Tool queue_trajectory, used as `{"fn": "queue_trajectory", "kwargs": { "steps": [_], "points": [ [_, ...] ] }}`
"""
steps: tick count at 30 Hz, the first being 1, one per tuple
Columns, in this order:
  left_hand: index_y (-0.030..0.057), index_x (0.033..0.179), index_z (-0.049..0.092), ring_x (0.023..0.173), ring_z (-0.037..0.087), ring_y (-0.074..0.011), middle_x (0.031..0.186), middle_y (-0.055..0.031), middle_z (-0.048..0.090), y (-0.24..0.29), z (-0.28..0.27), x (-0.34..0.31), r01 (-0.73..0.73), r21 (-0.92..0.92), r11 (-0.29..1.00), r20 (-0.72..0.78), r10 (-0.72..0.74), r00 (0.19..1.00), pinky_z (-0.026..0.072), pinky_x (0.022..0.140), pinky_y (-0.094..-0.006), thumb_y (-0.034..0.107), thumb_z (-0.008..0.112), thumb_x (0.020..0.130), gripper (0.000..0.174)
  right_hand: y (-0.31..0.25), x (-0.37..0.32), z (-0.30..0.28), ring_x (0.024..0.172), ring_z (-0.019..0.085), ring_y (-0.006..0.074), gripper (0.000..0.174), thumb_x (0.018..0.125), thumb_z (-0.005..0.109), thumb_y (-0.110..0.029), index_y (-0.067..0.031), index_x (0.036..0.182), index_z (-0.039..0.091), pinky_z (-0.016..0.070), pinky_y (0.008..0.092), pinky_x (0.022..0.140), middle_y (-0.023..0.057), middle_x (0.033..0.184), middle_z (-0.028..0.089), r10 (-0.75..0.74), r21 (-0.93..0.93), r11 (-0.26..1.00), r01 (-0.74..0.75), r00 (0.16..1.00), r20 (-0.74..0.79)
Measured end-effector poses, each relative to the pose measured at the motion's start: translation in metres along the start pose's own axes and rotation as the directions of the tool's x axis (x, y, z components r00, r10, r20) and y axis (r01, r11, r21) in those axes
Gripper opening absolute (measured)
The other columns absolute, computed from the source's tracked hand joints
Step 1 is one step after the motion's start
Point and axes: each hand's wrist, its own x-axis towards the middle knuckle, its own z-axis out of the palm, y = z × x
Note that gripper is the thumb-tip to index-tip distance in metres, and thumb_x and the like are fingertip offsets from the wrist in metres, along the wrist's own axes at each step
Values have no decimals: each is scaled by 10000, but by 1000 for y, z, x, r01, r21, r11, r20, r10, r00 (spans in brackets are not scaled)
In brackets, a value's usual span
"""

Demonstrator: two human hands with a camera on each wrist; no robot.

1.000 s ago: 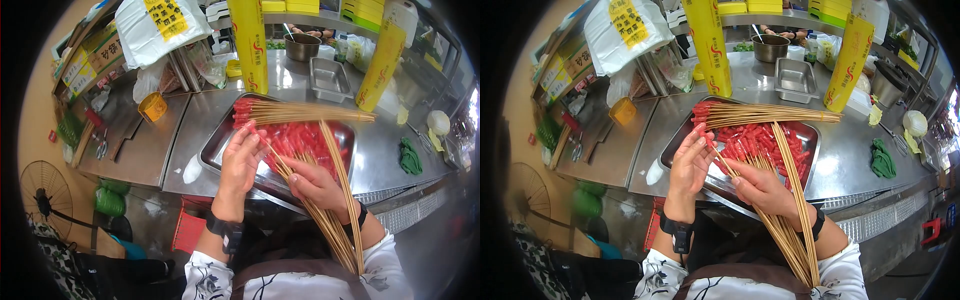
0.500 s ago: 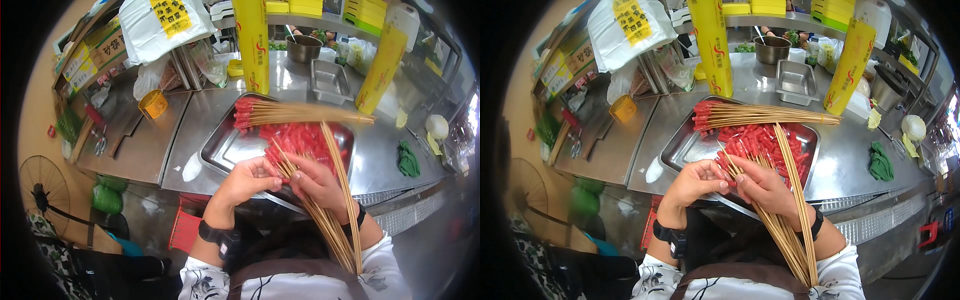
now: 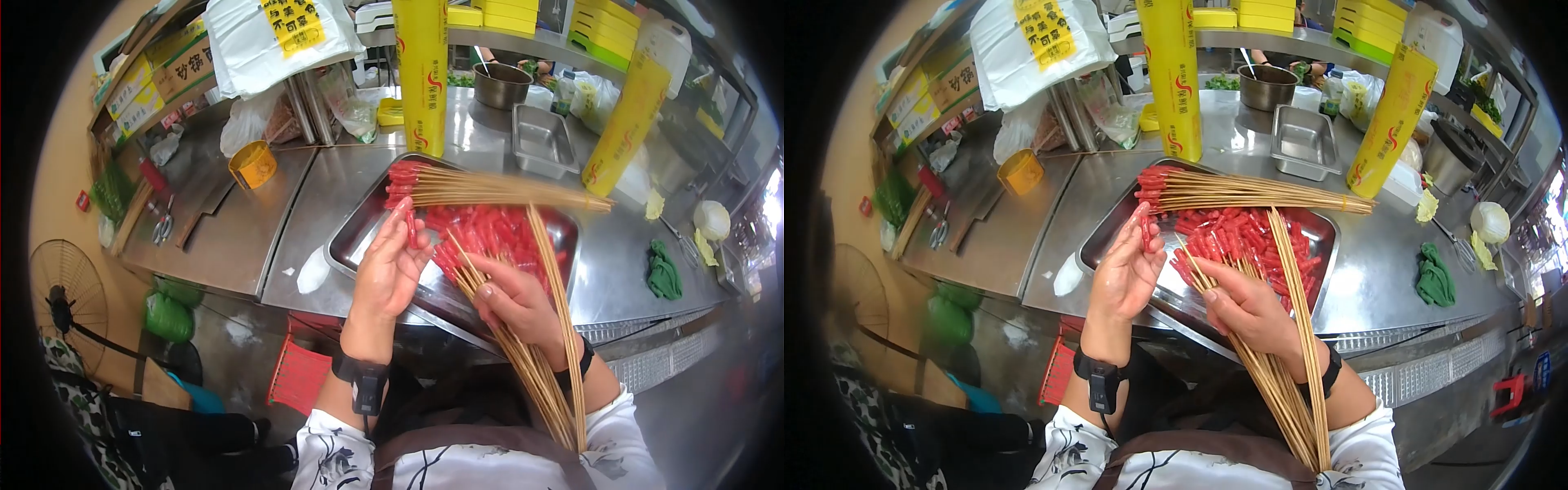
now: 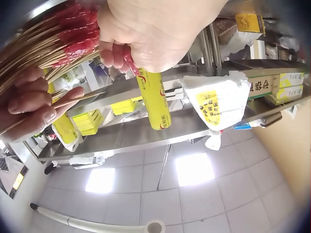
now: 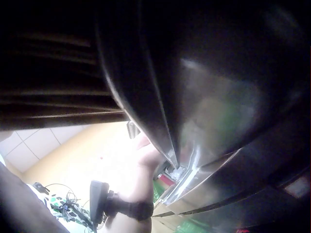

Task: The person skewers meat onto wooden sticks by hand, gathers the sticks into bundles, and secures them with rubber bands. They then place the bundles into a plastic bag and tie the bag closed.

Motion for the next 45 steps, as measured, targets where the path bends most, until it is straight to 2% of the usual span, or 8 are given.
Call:
{"fn": "queue_trajectory", "kwargs": {
  "steps": [3,6,12,24,27,30,38,45],
  "points": [
    [27,1270,451,984,560,-171,1051,-82,558,-2,6,1,-40,14,999,-29,41,999,495,870,-286,51,462,938,334,0,-1,0,521,452,52,428,952,438,-118,-13,1363,375,379,206,495,-12,622,467,15,10,1000,-15,1000,1],
    [6,1233,448,1072,559,-241,1072,-116,553,-4,2,6,-39,-3,999,-34,39,999,489,939,-361,46,478,930,307,-2,0,1,518,447,48,434,952,443,-125,-18,1368,373,379,205,491,-20,615,462,34,10,999,-34,999,4],
    [-1,1188,472,1046,579,-235,1075,-143,580,-9,12,7,-57,69,996,-69,62,996,506,899,-335,41,507,916,278,1,-1,0,538,442,44,438,952,446,-131,-18,1369,378,381,202,509,-27,623,457,31,-26,999,-30,999,34],
    [17,1222,497,962,604,-185,1041,-103,608,-9,25,3,-95,168,981,-98,112,989,506,859,-302,75,535,912,318,-8,1,2,570,444,42,418,928,473,-122,-36,1336,443,385,204,531,-19,631,460,42,-88,995,-42,999,0],
    [20,1220,503,948,609,-187,1028,-100,612,-10,24,2,-128,212,969,-70,146,987,504,854,-306,77,534,914,312,-10,1,3,589,451,43,413,928,472,-123,-33,1330,448,389,205,544,-15,648,468,32,-103,994,-32,999,-3],
    [-18,1220,484,934,625,-235,1029,-126,606,-11,26,0,-150,228,962,-74,171,983,525,831,-348,53,539,907,325,-6,1,1,601,461,49,406,930,473,-126,-27,1324,453,394,209,550,-10,659,475,27,-97,995,-27,1000,1],
    [14,1202,511,898,628,-196,975,-77,612,-19,30,-5,-150,267,952,-5,157,988,521,817,-325,74,528,918,291,-1,1,1,590,454,55,396,935,470,-117,-22,1319,454,393,217,537,-8,656,468,-2,-135,991,-2,1000,-30],
    [7,1189,516,895,626,-193,971,-71,608,-25,29,-5,-125,266,956,47,116,992,529,790,-320,75,521,923,274,-3,0,2,577,415,42,402,943,453,-102,-23,1336,432,367,206,527,-34,654,439,47,-22,999,-47,998,-38]
  ]
}}
